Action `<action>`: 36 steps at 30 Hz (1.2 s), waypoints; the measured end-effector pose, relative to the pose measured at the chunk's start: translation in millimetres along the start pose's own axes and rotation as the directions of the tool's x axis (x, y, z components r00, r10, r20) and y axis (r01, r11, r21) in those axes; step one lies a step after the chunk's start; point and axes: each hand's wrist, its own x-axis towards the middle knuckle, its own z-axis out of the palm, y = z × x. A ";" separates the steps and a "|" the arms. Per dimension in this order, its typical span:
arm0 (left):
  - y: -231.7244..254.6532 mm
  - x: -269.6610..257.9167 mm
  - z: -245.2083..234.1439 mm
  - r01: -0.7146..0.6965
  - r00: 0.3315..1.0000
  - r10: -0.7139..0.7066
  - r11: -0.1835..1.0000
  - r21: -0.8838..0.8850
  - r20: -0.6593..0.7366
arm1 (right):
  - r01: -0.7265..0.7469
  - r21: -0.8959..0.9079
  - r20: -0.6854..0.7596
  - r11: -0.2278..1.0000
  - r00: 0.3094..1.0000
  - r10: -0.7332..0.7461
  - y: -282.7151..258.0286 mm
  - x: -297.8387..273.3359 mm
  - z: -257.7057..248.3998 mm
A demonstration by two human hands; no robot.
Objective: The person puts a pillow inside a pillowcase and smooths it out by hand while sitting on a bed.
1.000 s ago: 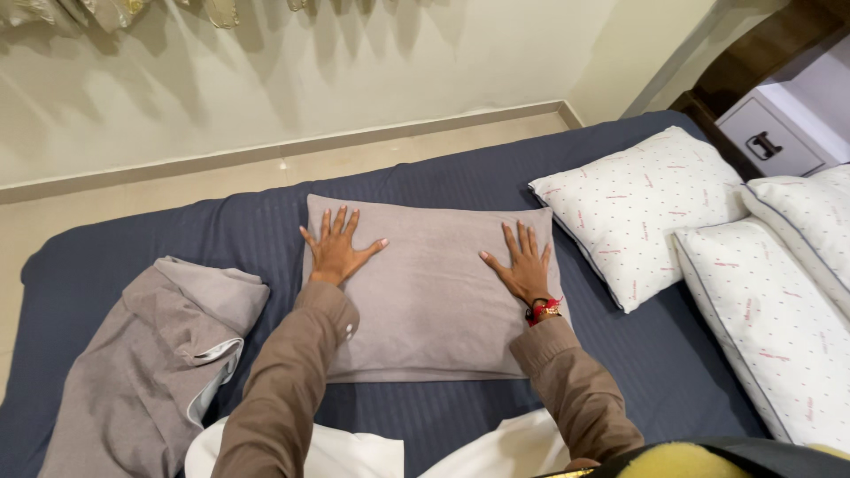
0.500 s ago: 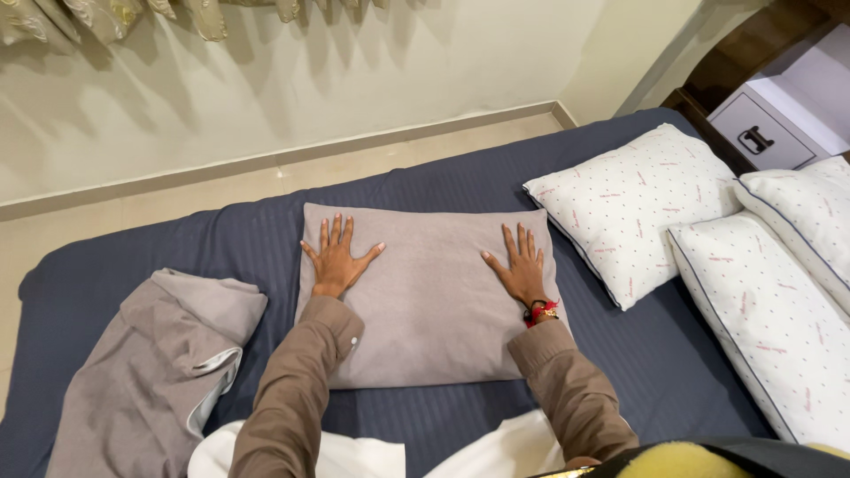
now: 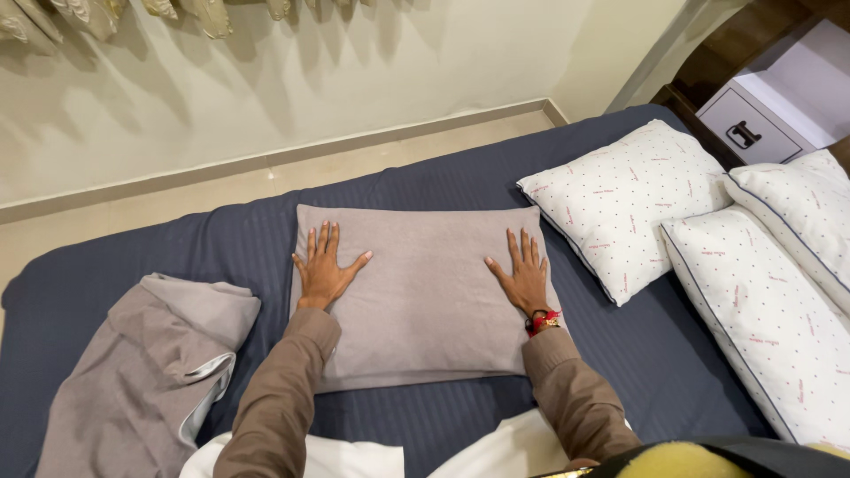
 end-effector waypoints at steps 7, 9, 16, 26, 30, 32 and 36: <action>0.9 6.8 17.3 0.020 0.998 -0.012 0.993 0.119 -0.068 | 0.035 -0.067 -0.018 0.997 0.999 -0.036 3.9 6.6 11.6; 5.4 5.3 10.1 -0.002 0.998 0.014 0.981 0.196 -0.060 | 0.008 -0.082 0.019 0.997 1.000 -0.006 3.1 0.3 5.5; 82.0 -19.9 28.9 -0.371 0.907 0.403 0.901 0.225 -0.118 | 0.186 -0.146 -0.072 0.972 0.978 -0.198 -36.6 -10.0 0.8; 104.0 -37.5 56.1 -0.439 0.874 0.464 0.881 0.177 -0.142 | 0.221 -0.129 -0.109 0.967 0.966 -0.235 -68.9 -26.3 11.9; 97.9 -46.8 53.7 -0.449 0.880 0.464 0.882 0.142 -0.098 | 0.240 -0.100 -0.042 0.965 0.968 -0.245 -61.3 -33.6 8.7; 89.8 -52.9 47.9 -0.473 0.867 0.489 0.868 0.150 -0.099 | 0.273 -0.086 -0.027 0.958 0.961 -0.277 -53.1 -42.0 0.1; 46.2 -56.8 13.2 -0.426 0.886 0.456 0.872 0.240 -0.082 | 0.119 -0.272 -0.008 0.955 0.992 -0.125 -28.8 -61.9 -25.2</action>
